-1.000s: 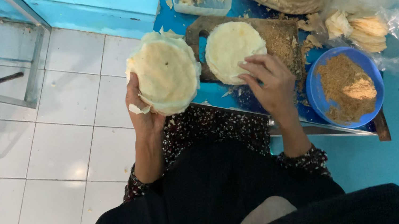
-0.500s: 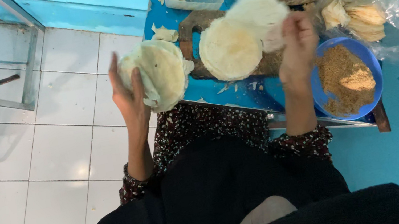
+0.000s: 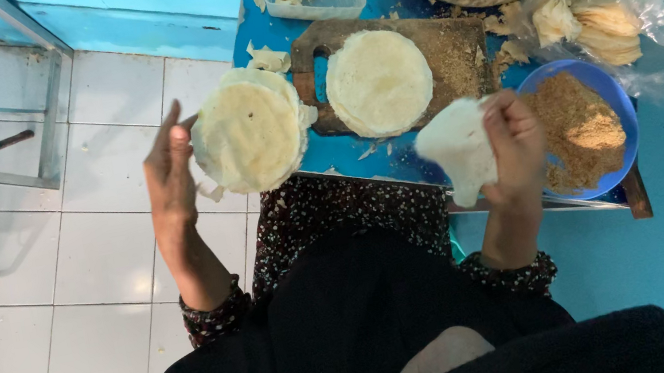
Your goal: The person peels apart thick round layered crackers into thinner pieces by hand, then uses a knife to cut and split the discs on a wooden board. They dip or press the separated pieces into a blue bowl of brown powder and stack the finished pieces on the table.
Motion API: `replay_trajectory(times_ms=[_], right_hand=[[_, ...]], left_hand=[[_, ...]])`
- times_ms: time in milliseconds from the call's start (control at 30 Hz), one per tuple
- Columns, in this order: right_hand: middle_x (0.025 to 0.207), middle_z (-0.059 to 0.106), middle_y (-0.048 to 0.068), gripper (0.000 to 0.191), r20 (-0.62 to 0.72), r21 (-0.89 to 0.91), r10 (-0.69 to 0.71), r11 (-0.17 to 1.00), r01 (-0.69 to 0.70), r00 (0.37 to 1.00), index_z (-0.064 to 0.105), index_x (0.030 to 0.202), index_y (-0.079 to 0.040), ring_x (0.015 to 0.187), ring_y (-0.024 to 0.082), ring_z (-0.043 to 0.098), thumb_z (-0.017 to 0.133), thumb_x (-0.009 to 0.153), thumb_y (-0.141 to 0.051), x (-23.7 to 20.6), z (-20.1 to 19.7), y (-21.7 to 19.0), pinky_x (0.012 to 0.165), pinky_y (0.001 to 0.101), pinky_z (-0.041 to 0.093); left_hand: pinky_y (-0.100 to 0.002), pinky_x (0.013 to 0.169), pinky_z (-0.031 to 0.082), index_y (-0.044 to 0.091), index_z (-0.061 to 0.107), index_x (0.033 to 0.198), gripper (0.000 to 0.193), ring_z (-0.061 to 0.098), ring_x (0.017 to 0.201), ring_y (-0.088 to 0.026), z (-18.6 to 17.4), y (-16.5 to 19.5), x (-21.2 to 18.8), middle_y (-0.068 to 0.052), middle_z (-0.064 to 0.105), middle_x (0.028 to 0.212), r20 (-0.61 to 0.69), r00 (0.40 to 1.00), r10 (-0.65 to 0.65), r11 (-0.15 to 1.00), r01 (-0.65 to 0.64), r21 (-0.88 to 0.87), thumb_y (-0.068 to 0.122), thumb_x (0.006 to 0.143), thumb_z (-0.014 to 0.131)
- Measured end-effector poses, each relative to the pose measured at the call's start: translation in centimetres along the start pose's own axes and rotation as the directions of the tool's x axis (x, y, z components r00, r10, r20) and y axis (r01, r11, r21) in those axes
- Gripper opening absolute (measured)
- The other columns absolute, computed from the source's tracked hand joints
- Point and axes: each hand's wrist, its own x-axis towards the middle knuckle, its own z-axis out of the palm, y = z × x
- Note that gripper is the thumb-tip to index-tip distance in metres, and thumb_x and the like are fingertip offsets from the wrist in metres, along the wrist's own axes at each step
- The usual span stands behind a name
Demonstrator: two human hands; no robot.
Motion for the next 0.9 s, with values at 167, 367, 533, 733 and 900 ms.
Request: replay_trajectory(times_ms=[167, 367, 533, 733, 900], right_hand=[[0.093, 0.067, 0.002, 0.001, 0.274, -0.224, 0.211, 0.963, -0.151, 0.938, 0.067, 0.102, -0.004, 0.081, 0.007, 0.061, 0.067, 0.102, -0.003, -2.9, -1.3, 1.7, 0.072, 0.0213, 0.048], [0.098, 0.068, 0.003, 0.002, 0.355, -0.157, 0.288, 0.956, -0.247, 0.889, 0.068, 0.101, -0.002, 0.087, 0.008, 0.063, 0.068, 0.099, -0.002, -4.9, -3.8, 3.2, 0.077, 0.0225, 0.049], [0.095, 0.068, 0.004, 0.002, 0.287, -0.113, 0.275, 0.961, -0.253, 0.918, 0.068, 0.100, -0.003, 0.086, 0.008, 0.061, 0.070, 0.101, -0.003, -7.5, -7.2, 3.9, 0.077, 0.0231, 0.047], [0.092, 0.068, 0.004, 0.003, 0.186, 0.004, 0.345, 0.936, -0.352, 0.920, 0.067, 0.099, -0.002, 0.082, 0.009, 0.063, 0.068, 0.098, -0.005, -10.3, -10.5, 3.2, 0.072, 0.0243, 0.050], [0.093, 0.067, 0.004, 0.003, 0.240, 0.049, 0.328, 0.936, -0.349, 0.914, 0.066, 0.099, -0.002, 0.083, 0.008, 0.063, 0.067, 0.102, -0.004, -11.3, -11.8, 3.4, 0.073, 0.0236, 0.050]], left_hand=[[-0.048, 0.121, 0.045, 0.005, 0.059, 0.148, 0.047, 0.056, 0.143, -0.035, 0.3, 2.2, -1.4, -0.021, 0.057, 0.152, -0.222, 0.893, 0.392, 0.865, -0.276, 0.419, 0.024, 0.107, 0.073], [-0.068, 0.119, 0.018, 0.014, 0.072, 0.129, 0.042, 0.048, 0.143, -0.032, 9.6, 4.5, -1.9, -0.013, 0.055, 0.148, 0.379, 0.730, 0.569, 0.501, -0.673, 0.545, 0.015, 0.088, 0.081], [-0.071, 0.119, 0.013, 0.013, 0.073, 0.120, 0.029, 0.052, 0.140, -0.028, 15.4, 3.5, 0.9, -0.008, 0.062, 0.139, 0.623, 0.601, 0.501, 0.279, -0.793, 0.541, 0.012, 0.091, 0.069], [-0.070, 0.118, 0.019, 0.012, 0.069, 0.097, 0.007, 0.064, 0.120, -0.025, 18.4, 2.1, 2.1, -0.004, 0.069, 0.114, 0.659, 0.541, 0.522, 0.235, -0.834, 0.499, 0.011, 0.091, 0.067], [-0.050, 0.096, 0.046, 0.004, 0.066, 0.103, 0.010, 0.065, 0.098, -0.033, 20.7, 2.0, 4.8, -0.011, 0.065, 0.099, 0.647, 0.594, 0.478, 0.576, -0.768, 0.280, 0.014, 0.103, 0.066]])
